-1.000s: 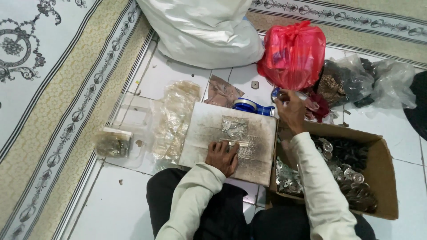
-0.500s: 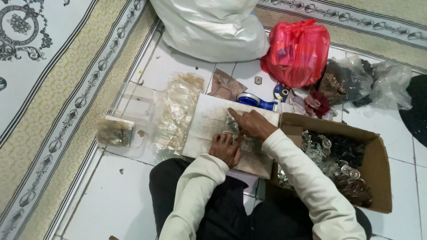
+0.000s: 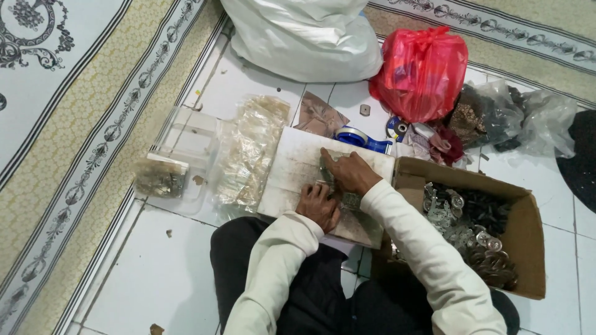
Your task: Arranging small metallic decorative pieces onto a white board template from a cardboard box.
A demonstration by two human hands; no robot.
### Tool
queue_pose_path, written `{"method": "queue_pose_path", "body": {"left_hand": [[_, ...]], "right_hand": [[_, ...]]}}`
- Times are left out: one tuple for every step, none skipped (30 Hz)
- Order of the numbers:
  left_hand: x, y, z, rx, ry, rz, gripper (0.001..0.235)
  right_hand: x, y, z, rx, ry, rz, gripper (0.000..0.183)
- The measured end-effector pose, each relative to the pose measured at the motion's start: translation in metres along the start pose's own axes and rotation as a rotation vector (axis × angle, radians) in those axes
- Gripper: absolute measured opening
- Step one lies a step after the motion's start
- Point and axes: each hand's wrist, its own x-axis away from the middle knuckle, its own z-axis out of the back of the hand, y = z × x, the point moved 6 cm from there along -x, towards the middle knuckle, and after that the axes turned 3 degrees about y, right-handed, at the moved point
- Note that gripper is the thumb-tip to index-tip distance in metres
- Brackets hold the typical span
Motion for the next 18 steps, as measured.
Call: {"method": "queue_pose_path", "body": {"left_hand": [[0.0,0.0,-0.002,0.0,-0.001,0.001,0.021],[0.0,-0.001,-0.003,0.008,0.016,0.007,0.019],[0.0,-0.001,-0.004,0.017,0.031,0.012,0.017],[0.002,-0.001,-0.005,0.018,0.029,0.013,0.017],[0.004,-0.001,-0.008,0.012,0.008,0.005,0.018],[0.005,-0.001,-0.011,0.005,-0.014,-0.003,0.019],[0.006,-0.002,-0.015,0.004,-0.014,-0.002,0.019],[0.007,-0.003,-0.017,0.002,0.001,-0.001,0.017],[0.008,-0.003,-0.019,0.0,0.016,0.0,0.016],[0.009,-0.003,-0.02,-0.001,0.015,0.001,0.016],[0.009,-0.002,-0.019,0.009,0.012,0.003,0.017],[0.009,-0.002,-0.019,0.019,0.009,0.005,0.017],[0.008,-0.001,-0.017,0.016,0.011,0.005,0.017],[0.008,-0.001,-0.017,0.009,-0.01,0.017,0.016],[0.007,-0.002,-0.015,-0.001,-0.031,0.027,0.015],[0.008,-0.003,-0.017,-0.006,-0.03,0.027,0.015],[0.009,-0.003,-0.017,0.002,0.004,0.016,0.014],[0.009,-0.003,-0.017,0.01,0.037,0.006,0.018]], "right_hand": [[-0.001,0.0,-0.004,-0.001,-0.001,0.001,0.101],[-0.003,0.002,-0.008,0.006,0.014,-0.016,0.1],[-0.003,0.003,-0.012,0.012,0.027,-0.034,0.099],[-0.003,0.001,-0.01,0.011,0.025,-0.034,0.099],[-0.003,0.0,-0.006,0.044,0.027,-0.039,0.1],[-0.003,-0.002,-0.003,0.078,0.03,-0.044,0.1],[-0.003,-0.004,-0.003,0.078,0.03,-0.043,0.1],[-0.003,-0.003,-0.003,0.085,0.029,-0.082,0.099],[-0.003,-0.002,-0.003,0.091,0.027,-0.121,0.098],[-0.005,-0.003,0.001,0.09,0.027,-0.12,0.098],[-0.007,-0.002,0.005,0.098,0.031,-0.154,0.101],[-0.009,-0.001,0.01,0.105,0.036,-0.188,0.103],[-0.01,0.006,0.005,0.105,0.038,-0.186,0.103],[-0.011,0.014,0.001,0.107,0.035,-0.212,0.1],[-0.014,0.02,-0.003,0.108,0.034,-0.238,0.097],[-0.01,0.02,0.007,0.106,0.039,-0.236,0.097],[-0.007,0.022,0.015,0.001,0.026,-0.268,0.094],[-0.004,0.023,0.023,-0.104,0.012,-0.299,0.091]]}}
